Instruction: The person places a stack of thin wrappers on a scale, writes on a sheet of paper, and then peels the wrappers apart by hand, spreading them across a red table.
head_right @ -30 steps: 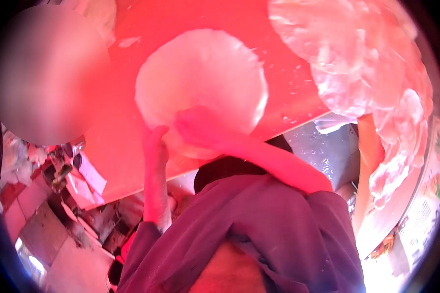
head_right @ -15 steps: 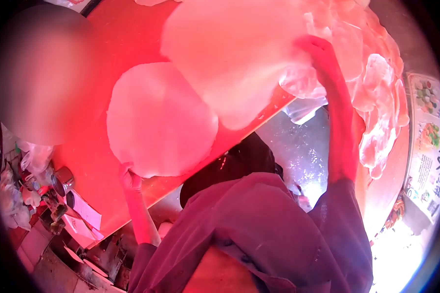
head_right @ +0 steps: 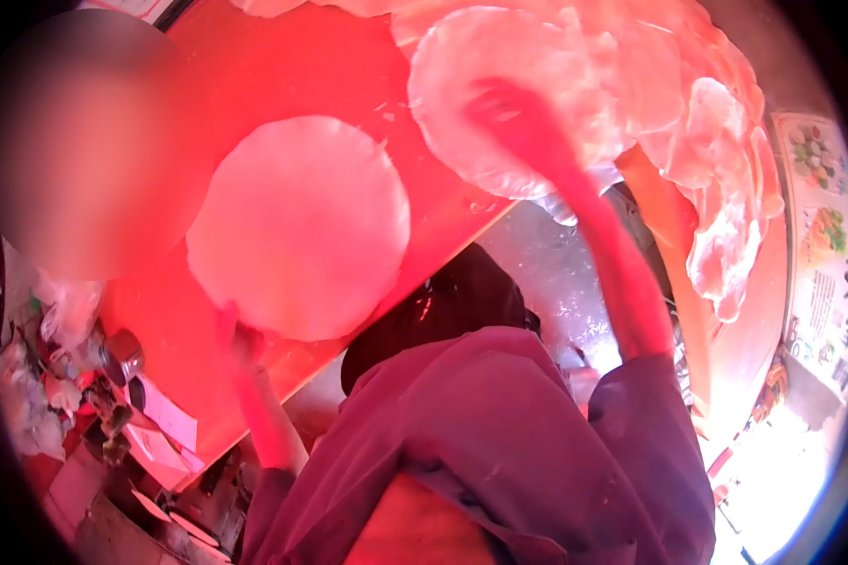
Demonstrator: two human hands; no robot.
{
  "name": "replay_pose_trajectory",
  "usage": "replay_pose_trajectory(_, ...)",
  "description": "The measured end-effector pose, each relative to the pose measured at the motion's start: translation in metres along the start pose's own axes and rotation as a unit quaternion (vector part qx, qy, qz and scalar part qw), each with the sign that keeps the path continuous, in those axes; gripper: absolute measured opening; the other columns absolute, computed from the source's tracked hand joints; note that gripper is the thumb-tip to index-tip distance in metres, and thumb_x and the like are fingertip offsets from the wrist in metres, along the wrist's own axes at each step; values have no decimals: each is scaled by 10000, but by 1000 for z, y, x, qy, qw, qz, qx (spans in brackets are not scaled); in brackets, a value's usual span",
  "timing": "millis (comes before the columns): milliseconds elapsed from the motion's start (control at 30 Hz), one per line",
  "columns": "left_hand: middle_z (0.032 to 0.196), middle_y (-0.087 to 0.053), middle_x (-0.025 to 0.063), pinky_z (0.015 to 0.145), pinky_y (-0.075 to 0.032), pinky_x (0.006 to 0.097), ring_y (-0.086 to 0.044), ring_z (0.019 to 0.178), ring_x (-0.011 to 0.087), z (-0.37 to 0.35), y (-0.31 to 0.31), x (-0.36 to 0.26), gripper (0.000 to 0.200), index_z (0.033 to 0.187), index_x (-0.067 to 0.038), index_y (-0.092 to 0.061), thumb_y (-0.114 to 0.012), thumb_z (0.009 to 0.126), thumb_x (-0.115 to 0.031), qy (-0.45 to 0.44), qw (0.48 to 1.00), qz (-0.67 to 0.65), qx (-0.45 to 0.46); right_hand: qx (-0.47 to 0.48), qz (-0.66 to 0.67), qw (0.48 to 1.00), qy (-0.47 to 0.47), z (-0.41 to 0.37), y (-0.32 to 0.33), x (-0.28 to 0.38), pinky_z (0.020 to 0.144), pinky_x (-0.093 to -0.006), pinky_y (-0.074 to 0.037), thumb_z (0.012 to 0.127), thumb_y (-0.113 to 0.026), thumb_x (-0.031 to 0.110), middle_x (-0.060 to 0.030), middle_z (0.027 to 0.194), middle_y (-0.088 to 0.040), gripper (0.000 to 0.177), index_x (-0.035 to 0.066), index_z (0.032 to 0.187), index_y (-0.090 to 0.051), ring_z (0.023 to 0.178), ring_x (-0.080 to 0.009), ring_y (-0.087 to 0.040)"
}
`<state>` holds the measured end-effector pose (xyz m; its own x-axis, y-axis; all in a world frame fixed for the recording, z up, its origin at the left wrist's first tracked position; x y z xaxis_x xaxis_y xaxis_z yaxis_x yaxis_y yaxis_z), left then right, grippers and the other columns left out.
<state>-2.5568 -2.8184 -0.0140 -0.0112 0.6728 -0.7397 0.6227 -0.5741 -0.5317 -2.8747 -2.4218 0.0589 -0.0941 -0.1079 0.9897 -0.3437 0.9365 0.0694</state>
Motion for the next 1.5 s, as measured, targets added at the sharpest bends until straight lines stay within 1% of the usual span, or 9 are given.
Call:
replay_pose_trajectory(200,1230,-582,102,917,-481,336,-585,1097,196,7,-89,-5,501,1327,5,-461,-645,871,-90,-31,978,12,204,308,-71,949,-16,-65,-235,1,830,-322,-515,804,-731,179,-122,1087,-660,458,21,1214,-603,1050,-183,-606)
replay_pose_trajectory(467,1151,-600,113,815,-511,309,-594,1042,191,-4,-27,-2,429,1249,5,-524,-620,833,-37,-11,972,165,-165,155,194,968,-34,-63,-265,-57,787,-336,-507,807,-642,114,-98,914,-698,225,26,1011,-683,893,-193,-656)
replay_pose_trajectory(533,1164,-599,112,852,-512,340,-590,1065,210,0,-26,-6,444,1264,3,-518,-615,832,-28,-25,982,131,-133,353,-284,890,44,-51,-290,-19,781,-333,-526,825,-645,100,-102,888,-700,115,27,907,-678,820,-212,-676)
replay_pose_trajectory(567,1176,-598,111,890,-513,372,-585,1087,229,-5,-18,-11,458,1278,2,-512,-609,831,-18,-32,987,107,-119,296,-164,931,137,-45,-280,-12,721,-333,-531,836,-594,45,-162,853,-680,110,-20,912,-639,814,-247,-677)
replay_pose_trajectory(633,1189,-597,110,927,-514,403,-580,1110,248,-16,14,-18,473,1293,0,-507,-603,830,-9,-37,990,81,-106,216,287,925,-120,-9,-234,-54,762,-329,-550,899,-648,133,-159,1007,-681,157,13,1000,-657,821,-218,-686)
replay_pose_trajectory(733,1226,-590,101,983,-493,436,-563,1159,257,-17,71,-9,486,1312,-8,-499,-593,835,10,-15,992,-90,-84,237,53,965,101,66,-146,57,683,-312,-538,913,-601,160,-124,896,-693,277,-27,1105,-667,734,-174,-664)
replay_pose_trajectory(1033,1291,-562,97,1012,-471,413,-548,1190,262,-22,109,12,520,1338,-15,-473,-609,837,19,15,983,-44,-176,22,-241,970,-33,167,65,40,534,-227,-412,839,-682,255,2,690,-663,223,45,901,-724,583,-59,-542)
replay_pose_trajectory(1400,1314,-535,125,997,-478,400,-533,1198,294,-27,119,13,555,1345,11,-453,-629,820,42,30,980,-51,-188,-134,-490,861,11,216,137,28,646,-273,-472,822,-688,399,-29,704,-650,373,60,975,-707,672,-103,-597)
replay_pose_trajectory(1500,1284,-562,116,982,-489,402,-547,1186,284,-29,130,10,539,1336,12,-463,-633,826,31,7,977,9,-213,-201,-654,725,86,212,155,0,801,-404,-521,787,-702,492,-140,888,-693,651,81,1271,-557,892,-279,-667)
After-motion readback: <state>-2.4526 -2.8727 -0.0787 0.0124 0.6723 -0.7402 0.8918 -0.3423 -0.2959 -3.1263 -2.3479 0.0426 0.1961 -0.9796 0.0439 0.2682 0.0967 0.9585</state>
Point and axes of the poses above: each hand's wrist, its own z-axis towards the middle knuckle, its own y-axis out of the back of the hand, x = y × z, the point moved 7 cm from there along z, towards the middle knuckle
